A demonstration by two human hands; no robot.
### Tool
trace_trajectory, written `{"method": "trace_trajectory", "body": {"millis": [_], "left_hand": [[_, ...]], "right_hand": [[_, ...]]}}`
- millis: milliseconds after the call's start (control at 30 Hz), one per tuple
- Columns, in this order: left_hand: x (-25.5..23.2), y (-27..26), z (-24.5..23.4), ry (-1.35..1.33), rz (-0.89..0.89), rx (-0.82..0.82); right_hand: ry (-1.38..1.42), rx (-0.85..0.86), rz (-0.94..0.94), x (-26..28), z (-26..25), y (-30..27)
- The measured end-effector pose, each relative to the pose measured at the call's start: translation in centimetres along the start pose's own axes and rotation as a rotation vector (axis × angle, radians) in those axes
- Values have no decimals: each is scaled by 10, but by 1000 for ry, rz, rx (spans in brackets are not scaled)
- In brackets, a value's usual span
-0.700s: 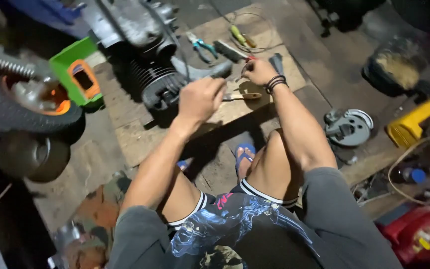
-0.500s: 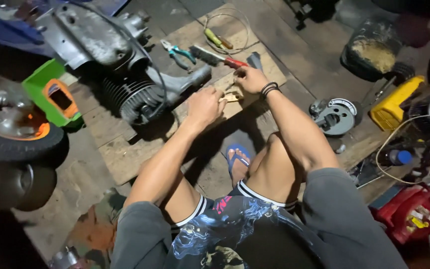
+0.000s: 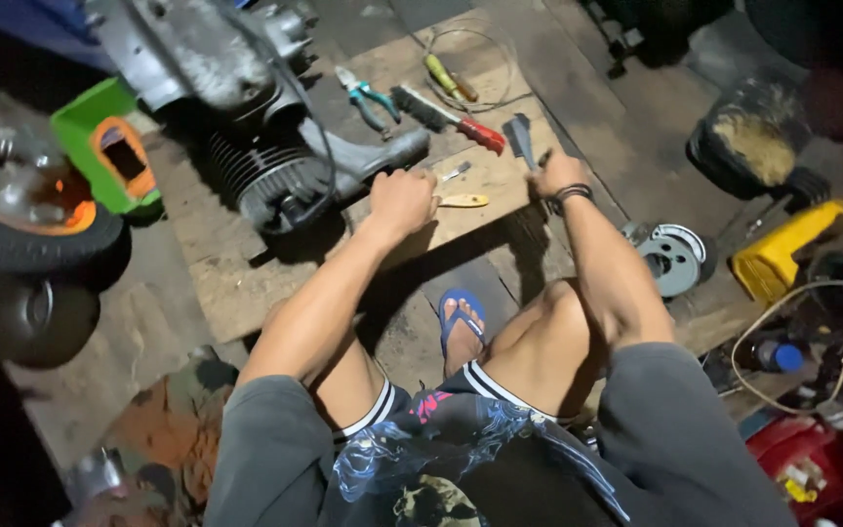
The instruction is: The person is seated on the floor in a workshop, working on a small engine placed on a wooden board. They repeatedly pull the starter cord, rotate the flywheel by hand, and adjust components on the engine block.
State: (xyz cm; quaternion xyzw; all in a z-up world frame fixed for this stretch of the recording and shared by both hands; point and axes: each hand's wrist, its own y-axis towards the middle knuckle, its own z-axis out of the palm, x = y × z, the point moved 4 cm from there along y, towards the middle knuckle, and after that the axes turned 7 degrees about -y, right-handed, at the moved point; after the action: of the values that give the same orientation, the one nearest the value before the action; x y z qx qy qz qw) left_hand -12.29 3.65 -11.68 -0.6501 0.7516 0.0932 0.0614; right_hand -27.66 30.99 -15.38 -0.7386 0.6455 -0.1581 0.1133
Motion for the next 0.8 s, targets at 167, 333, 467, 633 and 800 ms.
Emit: {"method": "trace_trajectory", "body": {"millis": [167, 333, 467, 633, 800], "left_hand": [[-15, -33, -43, 16, -19, -121], [-22, -81, -78, 63, -5, -254], [-25, -131, -124, 78, 15, -295], [11, -170, -144, -29, -81, -82], [51, -196, -134, -37, -261, 81]], "right_hand": [[13, -87, 68, -2, -23, -20], [88, -464, 105, -49, -23, 15], [362, -588, -223, 25, -66, -32], [361, -60, -610, 179, -83, -138], [396, -190, -920, 235, -90, -174]]}}
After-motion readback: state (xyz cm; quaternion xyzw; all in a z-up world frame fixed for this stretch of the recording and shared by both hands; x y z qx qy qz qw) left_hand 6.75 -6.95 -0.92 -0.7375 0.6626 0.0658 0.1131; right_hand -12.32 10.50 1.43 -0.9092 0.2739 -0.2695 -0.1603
